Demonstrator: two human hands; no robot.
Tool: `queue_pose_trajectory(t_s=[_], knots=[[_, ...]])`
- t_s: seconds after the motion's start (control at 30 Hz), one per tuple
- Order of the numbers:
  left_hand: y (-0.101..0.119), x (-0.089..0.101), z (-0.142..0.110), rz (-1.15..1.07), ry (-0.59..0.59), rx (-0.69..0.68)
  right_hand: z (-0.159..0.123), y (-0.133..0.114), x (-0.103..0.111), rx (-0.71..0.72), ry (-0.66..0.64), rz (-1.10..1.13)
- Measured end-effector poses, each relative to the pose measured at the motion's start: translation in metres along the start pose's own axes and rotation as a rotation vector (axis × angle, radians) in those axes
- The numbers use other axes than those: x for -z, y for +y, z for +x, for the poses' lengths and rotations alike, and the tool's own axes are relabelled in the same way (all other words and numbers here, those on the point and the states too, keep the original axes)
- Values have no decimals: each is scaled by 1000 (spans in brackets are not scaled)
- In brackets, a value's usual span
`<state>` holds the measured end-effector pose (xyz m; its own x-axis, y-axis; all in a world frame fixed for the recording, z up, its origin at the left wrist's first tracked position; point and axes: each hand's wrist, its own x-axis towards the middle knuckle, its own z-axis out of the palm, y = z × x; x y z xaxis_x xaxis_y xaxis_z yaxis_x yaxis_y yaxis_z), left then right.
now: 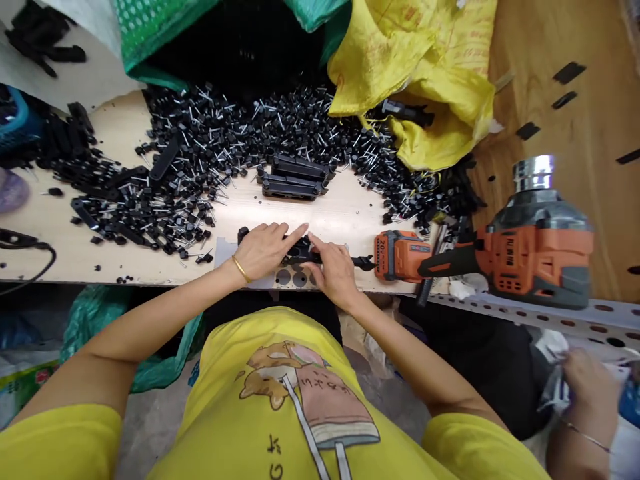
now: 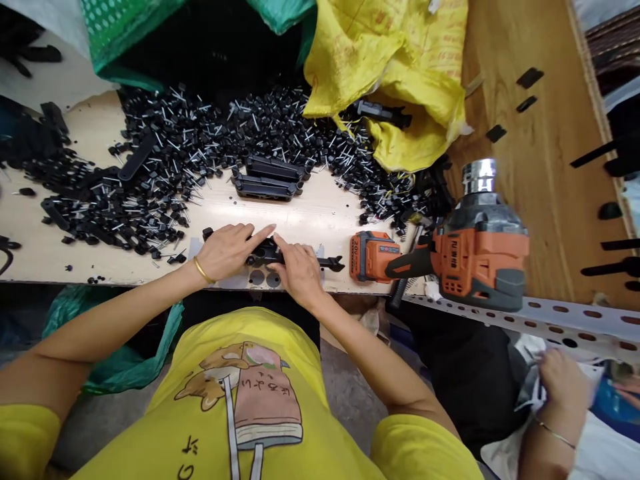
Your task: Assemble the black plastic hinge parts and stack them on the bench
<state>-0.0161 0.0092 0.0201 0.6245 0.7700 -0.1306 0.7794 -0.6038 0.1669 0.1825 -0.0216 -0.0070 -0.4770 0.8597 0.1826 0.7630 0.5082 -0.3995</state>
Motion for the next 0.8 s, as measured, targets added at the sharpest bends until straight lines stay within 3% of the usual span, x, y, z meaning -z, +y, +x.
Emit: queue_pose_trajectory(t_s=[0.1, 0.2, 0.27, 0.37, 0.47, 0.57, 0.7, 0.8], knots=[[-9, 7, -2, 59, -15, -113, -5, 0, 16, 60, -101, -57], [-15, 14, -22, -27, 11, -189, -12, 0, 39, 110, -298, -120], [-8, 16, -42, -252, 70, -249, -15, -6, 53, 172, -428, 41], [18, 14, -77, -778, 219, -340, -17, -26, 65, 201, -513, 535], [47, 8, -105, -1076, 381, -85, -15, -50, 64, 63, -559, 952], [58, 3, -117, -1130, 453, 138, -13, -69, 56, -165, -615, 1161], [55, 4, -112, -1301, 347, 216, -15, -82, 48, -411, -568, 1269], [59, 10, -100, -1487, 458, 235, -11, -85, 47, -402, -448, 1331]])
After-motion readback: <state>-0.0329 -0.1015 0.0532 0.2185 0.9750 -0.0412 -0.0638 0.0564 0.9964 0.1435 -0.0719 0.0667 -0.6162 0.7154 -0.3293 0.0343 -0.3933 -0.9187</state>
